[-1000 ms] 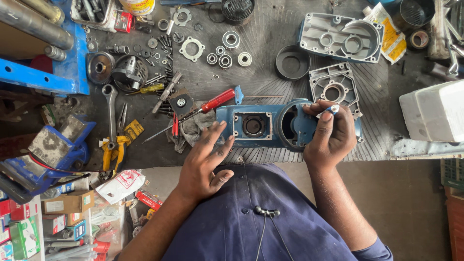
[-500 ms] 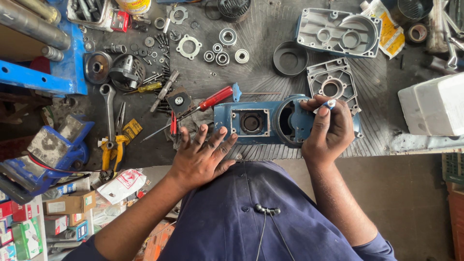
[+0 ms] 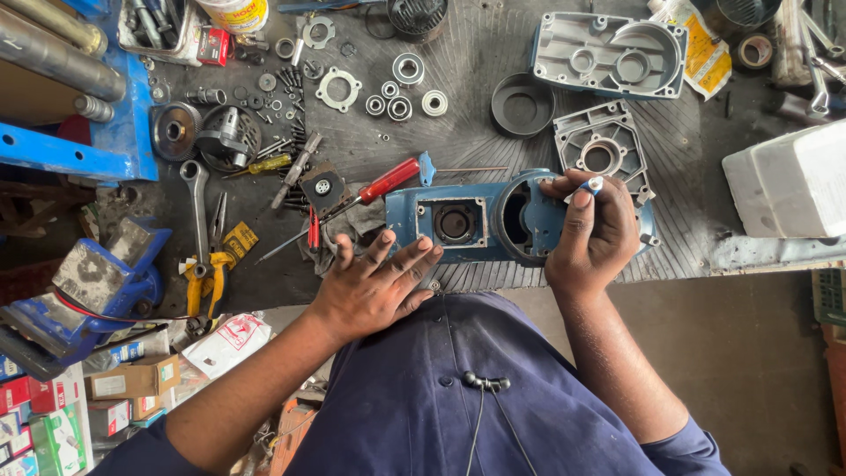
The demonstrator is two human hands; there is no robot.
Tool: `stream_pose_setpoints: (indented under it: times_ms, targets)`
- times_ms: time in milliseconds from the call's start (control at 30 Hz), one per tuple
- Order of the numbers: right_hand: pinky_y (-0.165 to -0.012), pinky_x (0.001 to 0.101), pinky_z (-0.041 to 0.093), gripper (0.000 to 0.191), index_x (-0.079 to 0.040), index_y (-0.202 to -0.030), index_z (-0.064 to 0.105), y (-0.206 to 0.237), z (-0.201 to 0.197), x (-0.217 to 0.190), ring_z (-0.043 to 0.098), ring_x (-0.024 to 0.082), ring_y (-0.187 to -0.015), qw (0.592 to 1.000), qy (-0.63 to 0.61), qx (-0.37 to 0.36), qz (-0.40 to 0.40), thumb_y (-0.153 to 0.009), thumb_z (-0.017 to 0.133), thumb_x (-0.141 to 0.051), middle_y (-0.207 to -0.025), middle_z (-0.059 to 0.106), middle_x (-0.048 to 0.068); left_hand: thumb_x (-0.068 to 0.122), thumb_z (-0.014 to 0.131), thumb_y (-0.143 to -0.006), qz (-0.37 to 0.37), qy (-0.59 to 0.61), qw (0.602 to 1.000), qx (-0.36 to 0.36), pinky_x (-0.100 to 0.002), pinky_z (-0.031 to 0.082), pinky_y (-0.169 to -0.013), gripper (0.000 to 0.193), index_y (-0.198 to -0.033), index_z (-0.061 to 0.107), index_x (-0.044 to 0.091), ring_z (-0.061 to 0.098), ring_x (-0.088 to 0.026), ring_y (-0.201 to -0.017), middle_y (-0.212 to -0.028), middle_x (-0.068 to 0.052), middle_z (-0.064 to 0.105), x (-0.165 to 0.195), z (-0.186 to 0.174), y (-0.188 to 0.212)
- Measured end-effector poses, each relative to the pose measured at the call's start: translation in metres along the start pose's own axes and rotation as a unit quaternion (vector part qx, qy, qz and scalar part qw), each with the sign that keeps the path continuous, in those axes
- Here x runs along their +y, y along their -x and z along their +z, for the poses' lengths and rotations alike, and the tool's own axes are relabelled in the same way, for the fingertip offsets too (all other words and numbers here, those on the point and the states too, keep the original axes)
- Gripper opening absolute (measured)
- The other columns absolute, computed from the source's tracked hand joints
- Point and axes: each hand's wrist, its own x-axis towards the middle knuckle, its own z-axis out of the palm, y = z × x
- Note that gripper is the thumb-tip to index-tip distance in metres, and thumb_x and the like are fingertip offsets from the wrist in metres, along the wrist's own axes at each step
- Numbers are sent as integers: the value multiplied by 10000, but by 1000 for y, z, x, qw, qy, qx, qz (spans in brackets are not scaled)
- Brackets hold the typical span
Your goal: The person holds a small tube and squeezes sealant along the mating edge of a blue pump housing on the workbench, working around its openings. They then set the tube down, wipe the housing and their hands with a rag, and pick up small screws from the bench.
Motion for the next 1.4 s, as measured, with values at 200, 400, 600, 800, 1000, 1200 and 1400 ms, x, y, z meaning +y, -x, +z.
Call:
stream_pose_setpoints:
  times_ms: [200, 400, 600, 800, 1000, 1200, 1400]
  targets:
    - [-883, 299, 601, 266, 80, -1184, 620, 2, 0, 3, 735, 207, -950, 1000, -28, -3, 5, -1176, 533, -171, -1105, 666, 141, 684, 464, -1122, 5, -2, 1000, 0, -665, -220, -1220, 701, -1685, 428, 267, -216, -353, -1618, -1789, -11, -34, 6, -1, -8]
    - [-891, 305, 604, 272, 83, -1187, 615, 2, 0, 5, 733, 210, -954, 999, -38, -2, 7, -1177, 532, -176, -1112, 662, 143, 692, 449, -1128, 13, -8, 1000, 2, -670, -228, -1207, 742, -1700, 389, 224, -219, -359, -1613, -1790, -28, -19, 9, -2, -14]
    - [-898, 310, 612, 273, 84, -1192, 614, 3, -1, 6, 733, 213, -970, 999, -46, -6, 8, -1174, 533, -177, -1125, 653, 142, 688, 436, -1136, 27, -4, 1000, 0, -674, -233, -1202, 749, -1707, 390, 205, -226, -364, -1612, -1792, -43, 4, 12, 0, -21]
    - [-898, 309, 611, 269, 81, -1194, 617, 4, -1, 7, 735, 213, -967, 999, -49, -2, 8, -1177, 536, -176, -1122, 656, 142, 695, 424, -1123, 40, -3, 999, -6, -673, -241, -1196, 759, -1700, 389, 203, -233, -364, -1603, -1791, -32, 17, 15, -2, -30]
    - [-877, 296, 602, 276, 76, -1190, 625, 3, -1, 6, 740, 209, -950, 999, -36, -1, 3, -1175, 537, -185, -1109, 661, 140, 707, 421, -1120, 52, -8, 999, -7, -666, -273, -1180, 774, -1697, 413, 192, -246, -366, -1598, -1792, -15, 24, 18, -5, -42]
    - [-859, 286, 589, 284, 72, -1186, 632, 3, -2, 5, 742, 205, -934, 1000, -16, 1, -3, -1178, 536, -196, -1094, 670, 141, 694, 443, -1109, 56, -5, 998, -10, -671, -271, -1181, 765, -1696, 415, 205, -233, -352, -1602, -1787, 11, 60, 21, -9, -48]
    - [-865, 288, 596, 285, 72, -1192, 625, 3, -2, 5, 742, 208, -942, 1000, -27, -3, 0, -1179, 537, -198, -1102, 666, 141, 655, 437, -1121, 47, -3, 999, -20, -682, -264, -1173, 718, -1692, 414, 220, -203, -348, -1608, -1785, 14, 99, 23, -13, -50]
